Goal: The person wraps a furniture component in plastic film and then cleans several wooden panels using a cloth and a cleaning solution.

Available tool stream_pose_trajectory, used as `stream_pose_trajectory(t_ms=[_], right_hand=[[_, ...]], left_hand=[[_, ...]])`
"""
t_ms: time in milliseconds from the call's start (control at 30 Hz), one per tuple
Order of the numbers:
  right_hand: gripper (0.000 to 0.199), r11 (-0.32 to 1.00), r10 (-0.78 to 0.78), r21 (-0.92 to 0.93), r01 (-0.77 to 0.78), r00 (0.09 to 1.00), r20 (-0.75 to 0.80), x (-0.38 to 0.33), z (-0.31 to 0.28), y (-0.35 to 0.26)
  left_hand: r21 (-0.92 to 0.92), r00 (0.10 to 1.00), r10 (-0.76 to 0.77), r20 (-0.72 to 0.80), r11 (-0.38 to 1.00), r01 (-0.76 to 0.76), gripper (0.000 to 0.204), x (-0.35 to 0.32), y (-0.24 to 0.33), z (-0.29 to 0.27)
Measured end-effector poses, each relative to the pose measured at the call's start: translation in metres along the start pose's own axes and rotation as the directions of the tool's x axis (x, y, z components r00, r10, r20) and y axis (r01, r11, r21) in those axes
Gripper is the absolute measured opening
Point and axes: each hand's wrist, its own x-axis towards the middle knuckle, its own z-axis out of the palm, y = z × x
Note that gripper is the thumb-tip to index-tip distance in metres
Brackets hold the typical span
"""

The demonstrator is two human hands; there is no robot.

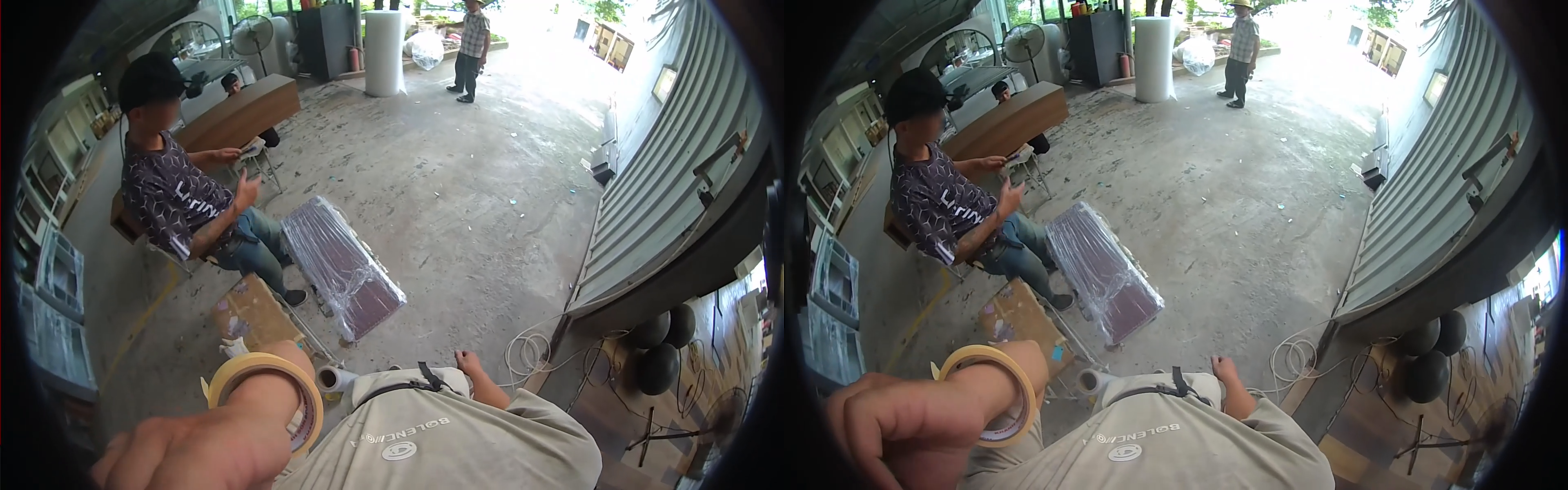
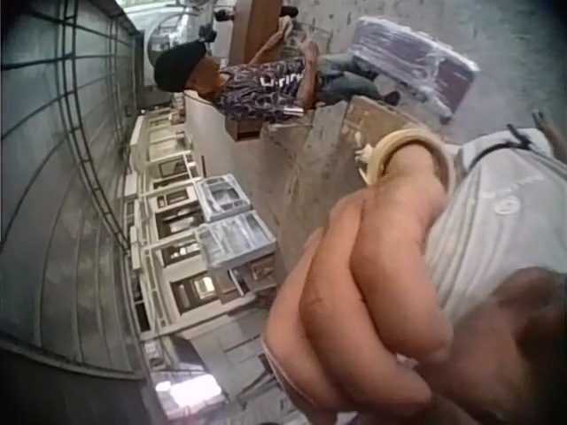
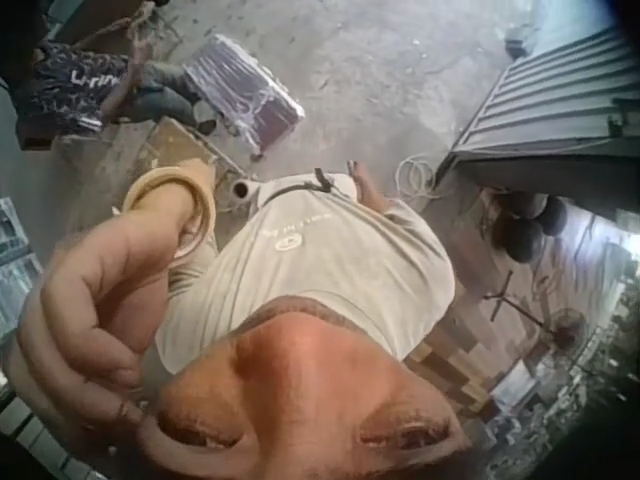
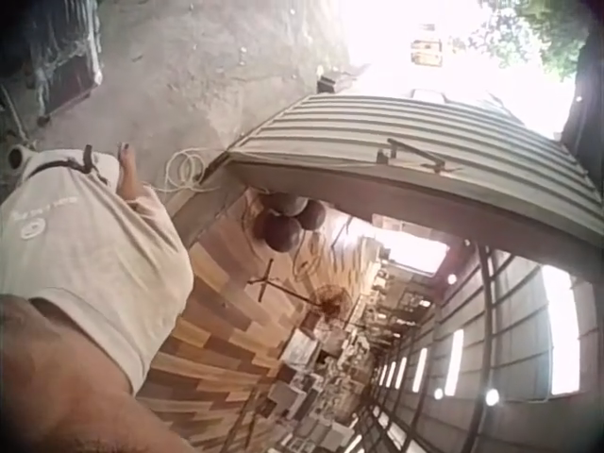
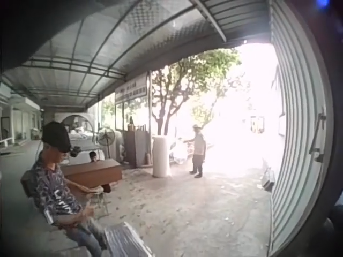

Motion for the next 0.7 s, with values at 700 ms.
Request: stream_pose_trajectory(t_ms=[700], right_hand=[[0.047,0.991,0.133,-0.023,-0.132,0.988,0.082,0.004,0.028,0.011]], left_hand=[[0.168,0.992,-0.068,0.106,0.984,0.049,0.007,0.02,0.009,0.017]])
